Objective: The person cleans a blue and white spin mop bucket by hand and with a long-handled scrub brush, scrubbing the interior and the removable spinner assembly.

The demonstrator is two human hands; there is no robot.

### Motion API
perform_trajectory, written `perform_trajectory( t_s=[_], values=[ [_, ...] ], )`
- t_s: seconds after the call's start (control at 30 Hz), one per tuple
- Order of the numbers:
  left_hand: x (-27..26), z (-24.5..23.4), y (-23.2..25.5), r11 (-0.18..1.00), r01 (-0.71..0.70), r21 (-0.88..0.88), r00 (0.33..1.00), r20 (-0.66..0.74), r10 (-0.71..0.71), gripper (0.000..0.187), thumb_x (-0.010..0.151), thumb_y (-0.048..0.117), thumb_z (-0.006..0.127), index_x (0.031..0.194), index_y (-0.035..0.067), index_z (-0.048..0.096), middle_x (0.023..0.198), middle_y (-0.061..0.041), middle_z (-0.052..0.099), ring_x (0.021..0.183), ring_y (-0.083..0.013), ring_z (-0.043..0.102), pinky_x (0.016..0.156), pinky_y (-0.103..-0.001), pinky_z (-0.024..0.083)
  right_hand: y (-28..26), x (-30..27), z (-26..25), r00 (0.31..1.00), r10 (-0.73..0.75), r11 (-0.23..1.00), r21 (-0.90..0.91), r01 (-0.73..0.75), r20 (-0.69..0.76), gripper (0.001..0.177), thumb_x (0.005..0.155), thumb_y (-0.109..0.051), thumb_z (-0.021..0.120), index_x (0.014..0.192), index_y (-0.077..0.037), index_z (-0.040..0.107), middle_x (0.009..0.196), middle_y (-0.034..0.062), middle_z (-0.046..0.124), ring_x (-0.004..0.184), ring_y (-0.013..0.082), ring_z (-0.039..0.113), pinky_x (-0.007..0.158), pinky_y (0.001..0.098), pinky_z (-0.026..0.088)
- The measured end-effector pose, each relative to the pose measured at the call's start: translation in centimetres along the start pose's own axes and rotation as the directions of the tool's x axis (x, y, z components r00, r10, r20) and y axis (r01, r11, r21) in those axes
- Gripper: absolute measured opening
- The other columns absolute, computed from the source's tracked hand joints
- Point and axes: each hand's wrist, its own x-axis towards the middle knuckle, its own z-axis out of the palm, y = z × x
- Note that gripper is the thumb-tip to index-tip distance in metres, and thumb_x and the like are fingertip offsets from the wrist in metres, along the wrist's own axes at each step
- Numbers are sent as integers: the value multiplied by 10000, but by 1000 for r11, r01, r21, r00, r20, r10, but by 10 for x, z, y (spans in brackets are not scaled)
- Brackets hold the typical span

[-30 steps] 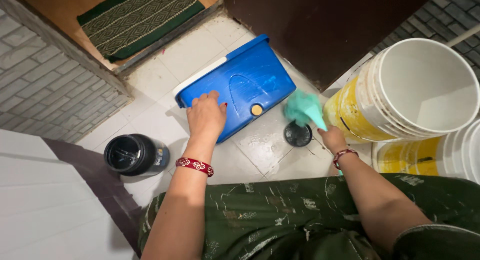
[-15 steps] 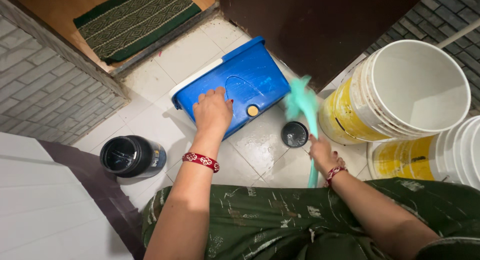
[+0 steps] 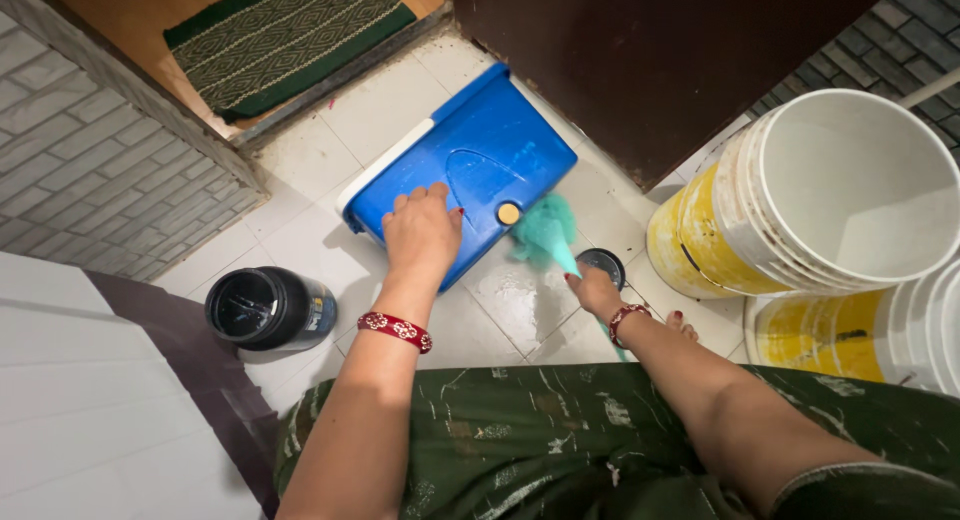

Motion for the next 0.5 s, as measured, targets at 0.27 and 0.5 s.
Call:
perform_trajectory(
  t_s=[0.27,0.5],
  values=[
    [4,5,11,1000,-2,12,999,48,1,333,896,289,718,1167,97,686,1106,-134,701,1085,-349,627,864,-532,488,83,-3,-31,968,-60,990,-140,27,-243,344,970,-336,651,1162,-52,683,958,242,723,913,419,687,792,517,525],
    [5,8,9,1000,3,-5,1000,15,-2,345,881,258,714,1190,107,688,1119,-134,701,1091,-351,628,868,-534,489,88,34,-11,964,244,822,503,-266,110,347,1006,-311,639,953,31,664,627,106,584,496,209,550,478,386,430]
  ],
)
